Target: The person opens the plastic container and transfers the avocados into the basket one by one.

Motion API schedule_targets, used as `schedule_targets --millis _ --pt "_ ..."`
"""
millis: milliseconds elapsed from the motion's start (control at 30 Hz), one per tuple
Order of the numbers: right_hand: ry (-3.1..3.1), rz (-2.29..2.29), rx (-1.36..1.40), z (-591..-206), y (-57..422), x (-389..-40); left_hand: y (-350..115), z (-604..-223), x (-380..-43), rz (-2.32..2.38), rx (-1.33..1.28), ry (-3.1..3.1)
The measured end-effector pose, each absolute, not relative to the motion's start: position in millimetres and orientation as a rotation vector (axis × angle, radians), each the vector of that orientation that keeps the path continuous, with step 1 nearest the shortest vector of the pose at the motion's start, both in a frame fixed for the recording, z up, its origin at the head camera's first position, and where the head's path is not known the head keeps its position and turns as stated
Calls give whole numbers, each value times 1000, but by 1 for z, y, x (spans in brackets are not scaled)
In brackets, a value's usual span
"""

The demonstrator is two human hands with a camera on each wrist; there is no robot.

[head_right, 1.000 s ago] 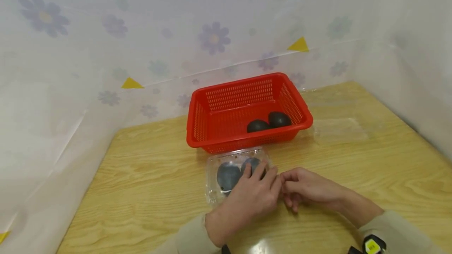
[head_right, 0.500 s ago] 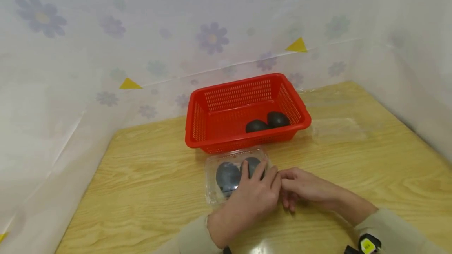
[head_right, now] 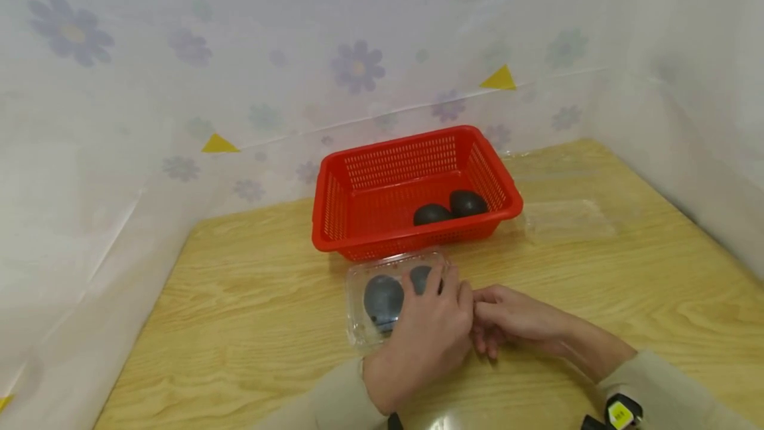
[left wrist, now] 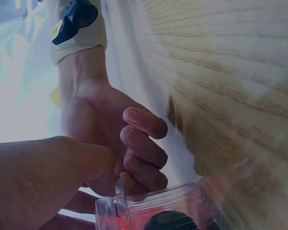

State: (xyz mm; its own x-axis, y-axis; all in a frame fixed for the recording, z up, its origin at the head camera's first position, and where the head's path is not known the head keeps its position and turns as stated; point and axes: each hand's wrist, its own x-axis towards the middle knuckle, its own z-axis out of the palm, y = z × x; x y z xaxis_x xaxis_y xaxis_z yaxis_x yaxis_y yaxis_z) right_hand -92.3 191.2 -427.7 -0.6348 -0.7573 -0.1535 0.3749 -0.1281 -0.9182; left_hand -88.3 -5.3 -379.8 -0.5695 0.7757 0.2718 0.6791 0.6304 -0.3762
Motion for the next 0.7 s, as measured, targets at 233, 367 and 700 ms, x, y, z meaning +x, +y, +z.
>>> schedule_targets --millis 233,367,700 --pt "1344 -1875 -461 -429 191 -92 -1 -380 -89 382 -1201 -2452" --pt "1330 -1886 -455 -429 192 -92 -2 -377 -90 417 -1174 -2412" --pt "1343 -1910 -395 -430 197 -88 20 -358 -88 621 -1166 -2627"
